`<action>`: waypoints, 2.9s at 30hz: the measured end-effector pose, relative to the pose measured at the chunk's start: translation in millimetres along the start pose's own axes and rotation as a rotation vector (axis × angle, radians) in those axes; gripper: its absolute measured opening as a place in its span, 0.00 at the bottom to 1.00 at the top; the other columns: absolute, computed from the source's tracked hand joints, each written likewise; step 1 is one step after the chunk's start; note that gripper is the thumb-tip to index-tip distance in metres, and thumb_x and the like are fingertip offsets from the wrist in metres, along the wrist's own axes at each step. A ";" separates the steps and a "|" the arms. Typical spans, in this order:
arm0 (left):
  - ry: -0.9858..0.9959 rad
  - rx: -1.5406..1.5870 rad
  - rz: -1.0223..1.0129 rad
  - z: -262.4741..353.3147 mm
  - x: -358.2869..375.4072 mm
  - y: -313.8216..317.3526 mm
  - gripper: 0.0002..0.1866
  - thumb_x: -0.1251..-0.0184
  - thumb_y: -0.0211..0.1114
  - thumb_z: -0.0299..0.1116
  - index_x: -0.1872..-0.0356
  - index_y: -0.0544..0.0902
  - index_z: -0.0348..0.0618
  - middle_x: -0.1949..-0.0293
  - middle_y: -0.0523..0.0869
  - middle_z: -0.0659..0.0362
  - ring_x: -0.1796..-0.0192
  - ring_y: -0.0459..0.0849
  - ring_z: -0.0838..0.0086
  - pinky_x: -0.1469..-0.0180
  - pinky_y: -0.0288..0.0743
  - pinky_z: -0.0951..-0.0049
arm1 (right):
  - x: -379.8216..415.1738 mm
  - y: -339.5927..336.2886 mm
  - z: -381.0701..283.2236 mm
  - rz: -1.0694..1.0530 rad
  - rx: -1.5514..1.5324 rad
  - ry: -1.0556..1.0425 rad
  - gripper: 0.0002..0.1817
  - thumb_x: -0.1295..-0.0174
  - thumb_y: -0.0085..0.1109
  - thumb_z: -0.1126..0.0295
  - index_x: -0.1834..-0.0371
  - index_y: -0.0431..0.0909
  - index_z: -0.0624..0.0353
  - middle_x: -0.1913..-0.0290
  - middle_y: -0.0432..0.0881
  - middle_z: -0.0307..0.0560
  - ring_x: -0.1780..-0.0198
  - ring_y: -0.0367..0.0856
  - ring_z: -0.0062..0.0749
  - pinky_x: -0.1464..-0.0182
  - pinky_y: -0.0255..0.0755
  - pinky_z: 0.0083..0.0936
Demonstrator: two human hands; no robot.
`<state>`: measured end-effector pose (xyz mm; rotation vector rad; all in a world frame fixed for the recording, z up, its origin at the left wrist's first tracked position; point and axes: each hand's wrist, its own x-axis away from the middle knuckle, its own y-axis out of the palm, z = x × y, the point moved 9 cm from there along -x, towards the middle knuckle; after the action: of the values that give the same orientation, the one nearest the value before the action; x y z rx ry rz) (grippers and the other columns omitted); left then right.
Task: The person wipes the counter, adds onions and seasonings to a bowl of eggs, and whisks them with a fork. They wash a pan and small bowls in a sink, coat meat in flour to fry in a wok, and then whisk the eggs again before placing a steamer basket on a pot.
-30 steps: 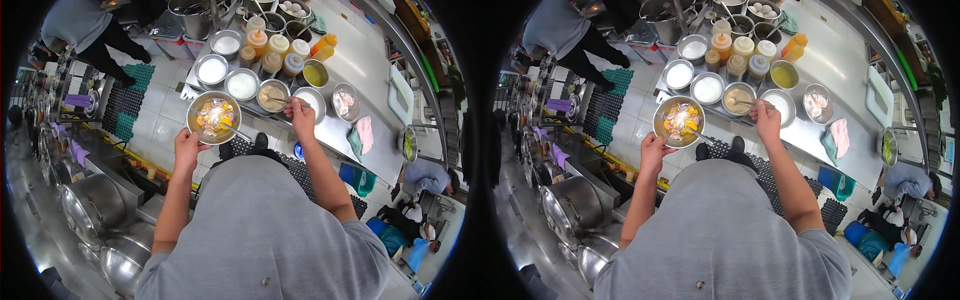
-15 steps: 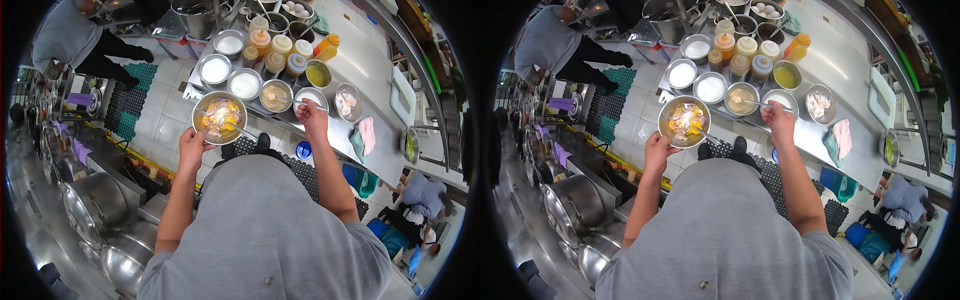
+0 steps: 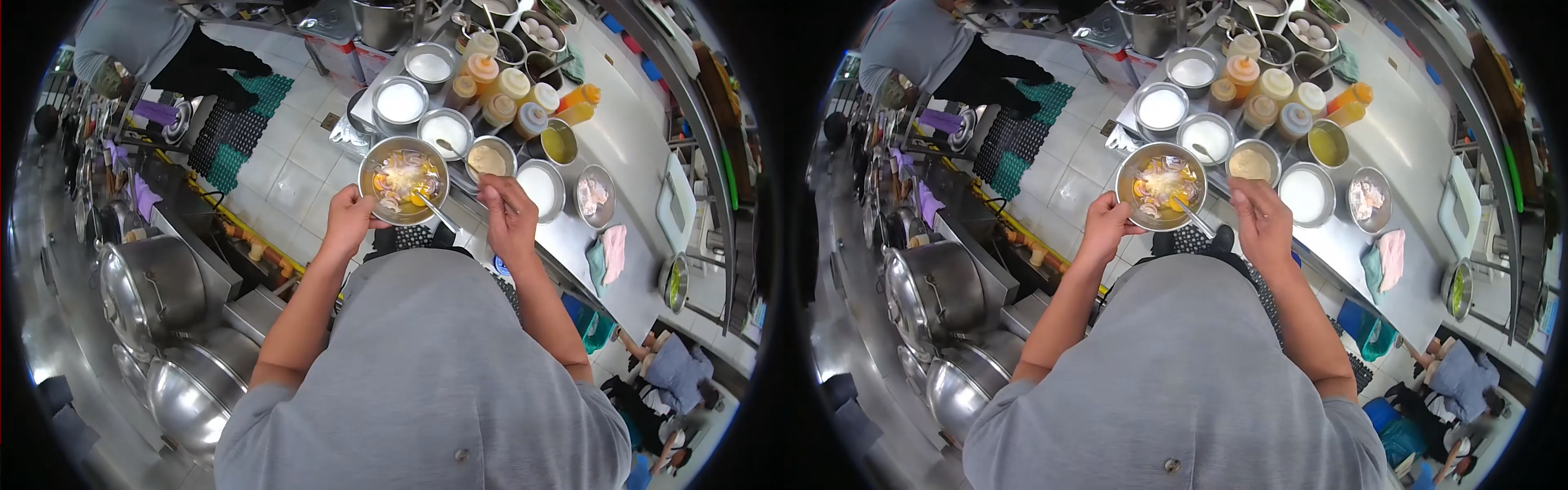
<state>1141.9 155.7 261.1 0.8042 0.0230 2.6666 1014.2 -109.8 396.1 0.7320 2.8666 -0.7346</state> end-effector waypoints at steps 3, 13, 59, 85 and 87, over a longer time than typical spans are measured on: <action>0.007 0.039 0.014 -1.1 3.1 -2.7 0.04 0.26 0.59 0.23 0.63 0.78 0.33 0.63 0.86 0.52 0.65 0.93 0.67 0.64 0.96 0.69 | -12.7 2.0 25.5 0.116 -0.241 0.145 0.18 0.14 0.55 0.64 0.43 0.88 0.70 0.56 0.90 0.47 0.60 0.88 0.26 0.54 0.84 0.25; 0.008 0.080 0.095 -13.4 -0.8 -33.9 0.05 0.26 0.60 0.23 0.64 0.76 0.34 0.63 0.85 0.52 0.65 0.93 0.66 0.65 0.96 0.68 | -117.7 92.6 78.1 0.071 -0.242 0.149 0.22 0.13 0.55 0.58 0.42 0.86 0.71 0.57 0.91 0.47 0.61 0.88 0.22 0.57 0.82 0.22; 0.031 0.123 0.129 -9.5 -5.8 -60.5 0.06 0.27 0.59 0.22 0.66 0.75 0.36 0.64 0.84 0.52 0.65 0.92 0.65 0.65 0.96 0.67 | -66.6 74.6 -22.7 -0.050 0.250 -0.254 0.10 0.24 0.65 0.71 0.45 0.89 0.59 0.52 0.91 0.51 0.53 0.90 0.49 0.51 0.83 0.36; -0.172 -0.350 -0.646 -64.0 58.8 194.7 0.11 0.26 0.61 0.24 0.49 0.81 0.28 0.55 0.91 0.46 0.61 0.95 0.63 0.65 0.94 0.70 | 299.0 -184.5 166.3 0.115 0.539 0.949 0.28 0.29 0.68 0.51 0.38 0.86 0.64 0.46 0.91 0.64 0.42 0.89 0.61 0.37 0.82 0.48; -0.175 -0.353 -0.721 -77.5 81.6 251.9 0.10 0.26 0.61 0.24 0.49 0.80 0.28 0.53 0.90 0.45 0.61 0.95 0.62 0.64 0.94 0.69 | 364.6 -201.3 180.7 0.121 0.585 1.043 0.28 0.29 0.68 0.51 0.37 0.86 0.63 0.42 0.90 0.64 0.38 0.88 0.61 0.34 0.80 0.46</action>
<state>953.9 -46.1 268.9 0.7295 -0.1656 1.8498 592.9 -194.3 249.6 1.7946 3.3680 -1.5807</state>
